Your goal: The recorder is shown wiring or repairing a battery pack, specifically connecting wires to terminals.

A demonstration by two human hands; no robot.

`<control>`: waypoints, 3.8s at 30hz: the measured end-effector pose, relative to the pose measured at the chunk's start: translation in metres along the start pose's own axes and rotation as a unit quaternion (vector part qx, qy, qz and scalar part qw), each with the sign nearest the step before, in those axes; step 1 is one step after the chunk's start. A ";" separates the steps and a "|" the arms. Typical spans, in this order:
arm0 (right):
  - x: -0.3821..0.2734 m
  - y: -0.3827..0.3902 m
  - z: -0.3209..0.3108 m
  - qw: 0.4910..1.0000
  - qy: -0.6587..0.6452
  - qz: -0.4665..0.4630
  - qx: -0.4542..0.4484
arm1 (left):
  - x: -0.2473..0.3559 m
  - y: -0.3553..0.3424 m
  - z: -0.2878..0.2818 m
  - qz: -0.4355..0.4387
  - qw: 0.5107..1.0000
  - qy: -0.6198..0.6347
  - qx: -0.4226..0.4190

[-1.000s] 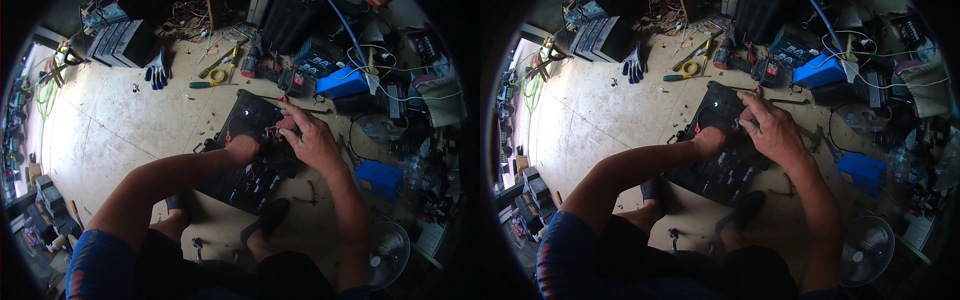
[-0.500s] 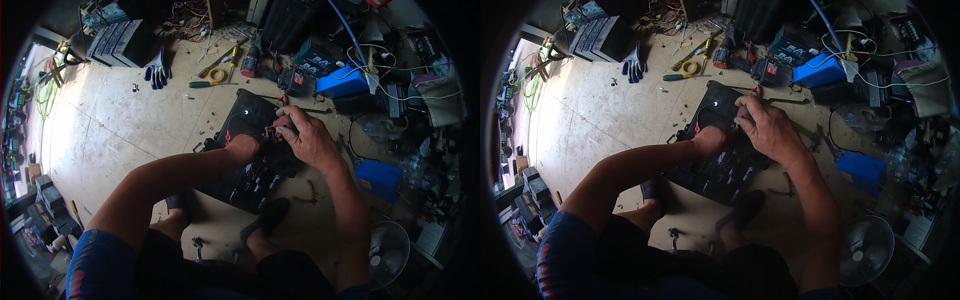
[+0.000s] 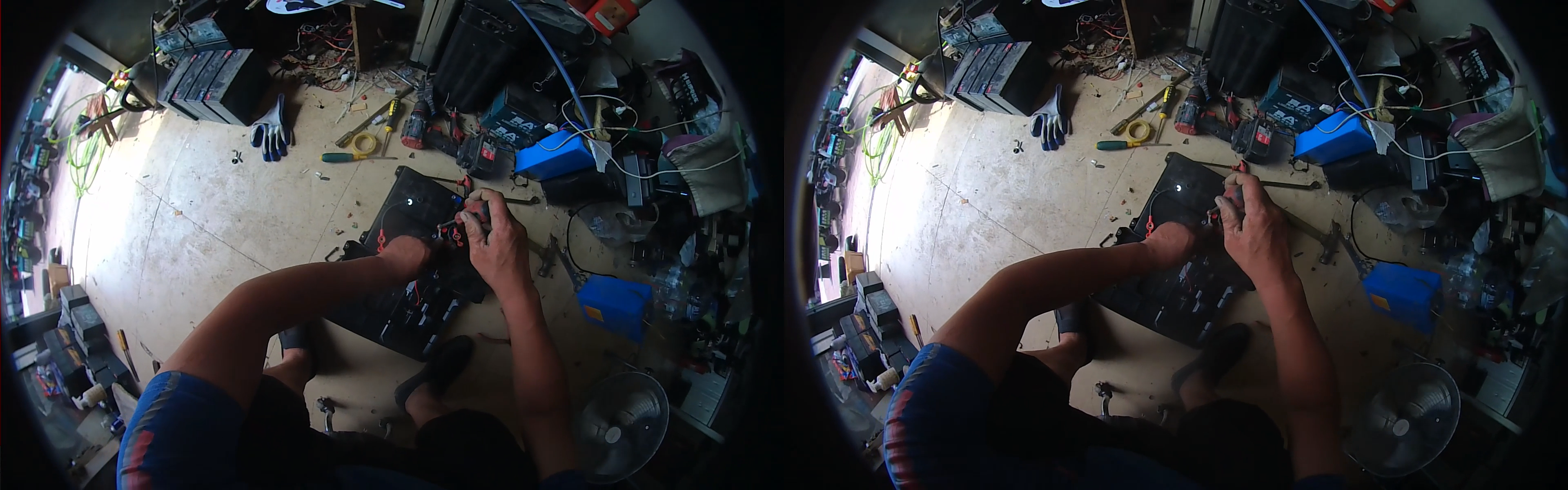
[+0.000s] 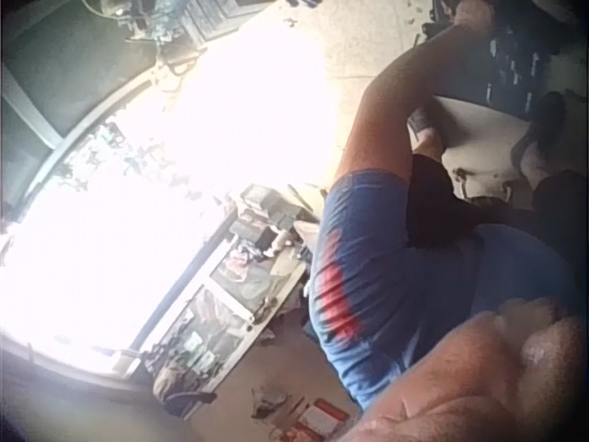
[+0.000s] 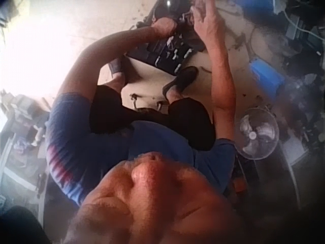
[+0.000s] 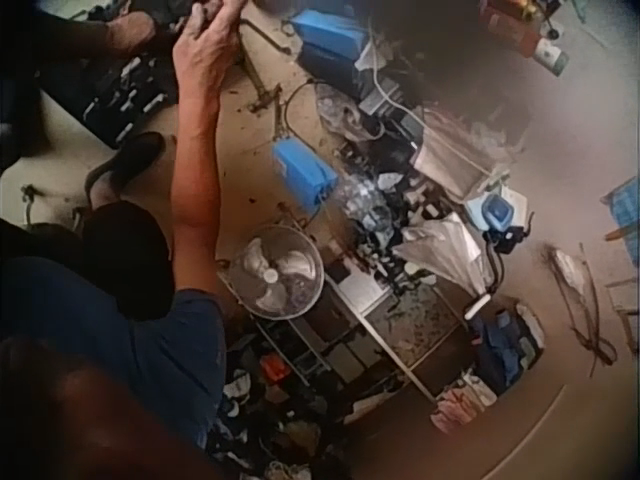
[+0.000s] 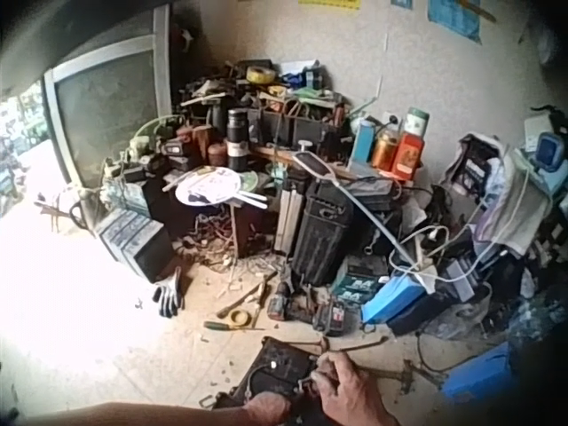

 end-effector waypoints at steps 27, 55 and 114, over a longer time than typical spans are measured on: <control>0.090 0.108 -0.109 0.904 -0.335 0.133 0.230 | -0.151 0.116 -0.069 -0.248 0.937 0.027 0.246; 0.067 0.136 -0.057 0.798 -0.558 0.187 0.131 | -0.001 0.095 -0.076 -0.218 0.614 0.740 0.165; 0.149 0.158 0.007 0.621 -0.711 0.327 0.029 | 0.025 0.037 -0.071 -0.181 0.940 0.288 0.015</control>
Point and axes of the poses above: each hand's wrist, its own y-axis away from the middle knuckle, its own z-axis out of the palm, x = y × z, the point moved 6 cm from there along -y, towards the middle knuckle, and after that the axes turned 10 degrees about z, right-handed, at the moved point
